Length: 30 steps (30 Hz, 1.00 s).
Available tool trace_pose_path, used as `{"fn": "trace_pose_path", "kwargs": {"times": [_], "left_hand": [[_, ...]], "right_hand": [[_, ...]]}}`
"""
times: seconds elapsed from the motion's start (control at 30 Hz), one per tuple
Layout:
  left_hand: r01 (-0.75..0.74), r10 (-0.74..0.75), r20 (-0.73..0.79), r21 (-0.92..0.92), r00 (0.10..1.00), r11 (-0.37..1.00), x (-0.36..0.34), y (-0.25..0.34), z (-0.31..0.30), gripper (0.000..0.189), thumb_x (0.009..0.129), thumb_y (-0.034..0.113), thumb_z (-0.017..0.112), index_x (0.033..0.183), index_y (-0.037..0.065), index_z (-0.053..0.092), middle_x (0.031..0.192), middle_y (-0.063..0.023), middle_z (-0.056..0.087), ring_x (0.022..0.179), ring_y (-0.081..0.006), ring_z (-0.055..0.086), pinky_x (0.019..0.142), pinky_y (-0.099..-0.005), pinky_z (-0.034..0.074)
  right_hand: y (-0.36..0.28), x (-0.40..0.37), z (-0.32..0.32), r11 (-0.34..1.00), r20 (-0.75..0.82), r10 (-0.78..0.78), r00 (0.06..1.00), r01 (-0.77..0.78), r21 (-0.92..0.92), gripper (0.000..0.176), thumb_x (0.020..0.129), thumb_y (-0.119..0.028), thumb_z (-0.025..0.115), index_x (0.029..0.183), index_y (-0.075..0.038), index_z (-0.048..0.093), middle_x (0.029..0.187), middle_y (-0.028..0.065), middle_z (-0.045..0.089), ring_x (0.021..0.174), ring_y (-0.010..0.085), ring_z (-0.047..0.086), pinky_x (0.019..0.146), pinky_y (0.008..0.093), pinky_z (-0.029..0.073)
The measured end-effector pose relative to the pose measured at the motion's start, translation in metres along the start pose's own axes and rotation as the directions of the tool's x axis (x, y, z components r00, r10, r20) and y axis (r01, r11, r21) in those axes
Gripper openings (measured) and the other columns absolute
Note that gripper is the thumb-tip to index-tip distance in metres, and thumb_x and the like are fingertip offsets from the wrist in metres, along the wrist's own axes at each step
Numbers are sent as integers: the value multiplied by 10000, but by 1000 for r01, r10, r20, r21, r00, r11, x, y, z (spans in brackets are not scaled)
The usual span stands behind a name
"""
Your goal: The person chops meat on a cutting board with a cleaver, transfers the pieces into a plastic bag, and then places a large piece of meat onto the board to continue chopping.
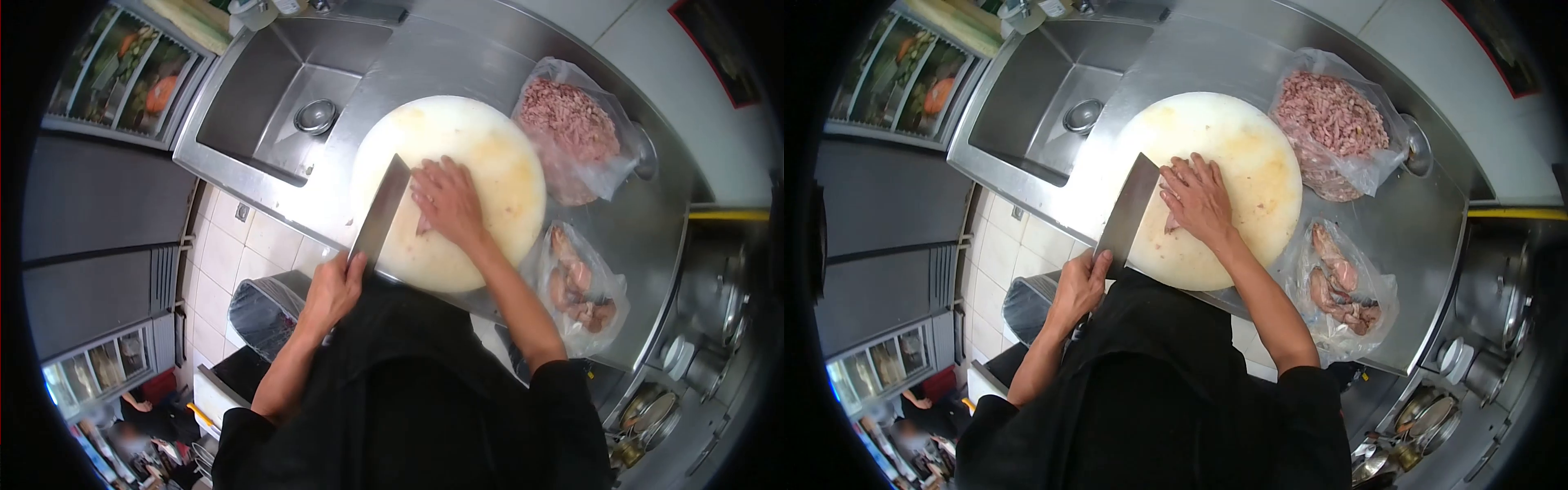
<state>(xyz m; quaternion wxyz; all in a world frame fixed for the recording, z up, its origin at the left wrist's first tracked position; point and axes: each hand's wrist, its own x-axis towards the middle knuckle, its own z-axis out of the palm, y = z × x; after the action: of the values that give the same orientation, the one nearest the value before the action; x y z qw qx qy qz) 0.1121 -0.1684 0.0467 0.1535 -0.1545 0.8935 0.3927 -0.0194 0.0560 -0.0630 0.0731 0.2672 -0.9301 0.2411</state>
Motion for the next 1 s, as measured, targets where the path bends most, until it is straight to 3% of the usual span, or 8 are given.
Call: {"fn": "trace_pose_path", "kwargs": {"times": [0.07,0.27,0.33,0.53,0.57,0.67,0.83,1.0], "left_hand": [[15,-15,15,-10,1000,1000,2,-6,2,412,1034,287,569,872,-89,619,721,-348,576,690,-527,589,624,-520,448],[83,-79,60,-51,995,995,3,-6,-2,424,1049,293,552,884,-92,615,657,-300,575,588,-413,622,597,-487,455],[84,-80,60,-60,995,995,1,-3,-2,419,1054,290,544,898,-93,615,648,-290,575,572,-385,635,592,-481,457],[186,-174,115,-106,978,977,2,8,-9,392,1051,281,545,910,-76,623,641,-299,583,587,-445,634,578,-504,469],[133,-126,82,-86,989,987,3,2,-6,383,1048,275,548,903,-71,624,648,-307,587,602,-469,625,583,-519,470],[-20,20,22,13,1000,1000,4,-12,2,356,1037,259,559,880,-55,620,670,-329,596,649,-532,598,605,-562,468],[-166,159,61,161,985,973,12,22,11,402,1055,296,551,862,-57,558,616,-326,521,602,-534,523,571,-545,406],[-249,237,83,201,968,947,37,62,24,313,1027,230,570,866,-38,569,637,-339,586,645,-558,590,611,-614,468]], "right_hand": [[2,0,1,999,-50,-25,998,27,42,410,971,-329,614,1319,-115,653,1422,90,583,1356,361,462,1144,549,323],[-2,-18,-26,981,119,-64,991,41,187,320,956,-303,636,1195,-94,672,1323,90,620,1288,321,498,1107,503,343],[-9,-35,-29,993,95,-55,994,45,106,353,961,-312,631,1233,-89,662,1332,100,615,1299,336,491,1120,517,330],[-21,-30,-54,996,-83,84,993,-87,-23,423,966,-285,622,1324,-59,624,1336,153,602,1324,389,476,1133,562,325],[-20,-31,-59,992,-113,118,987,-123,-38,422,962,-257,628,1329,-49,621,1334,165,601,1316,399,484,1126,558,345],[-8,-51,-36,925,-132,232,964,-177,337,351,923,-112,645,1259,-13,653,1270,183,629,1232,404,555,1056,494,448],[-18,-47,-10,940,-274,251,928,-167,296,243,857,4,658,1094,12,708,1126,171,681,1120,382,617,971,437,507],[-21,-38,-17,955,-310,248,918,-178,236,180,836,-14,686,1010,-9,729,1036,125,712,1073,338,631,913,427,514]]}}
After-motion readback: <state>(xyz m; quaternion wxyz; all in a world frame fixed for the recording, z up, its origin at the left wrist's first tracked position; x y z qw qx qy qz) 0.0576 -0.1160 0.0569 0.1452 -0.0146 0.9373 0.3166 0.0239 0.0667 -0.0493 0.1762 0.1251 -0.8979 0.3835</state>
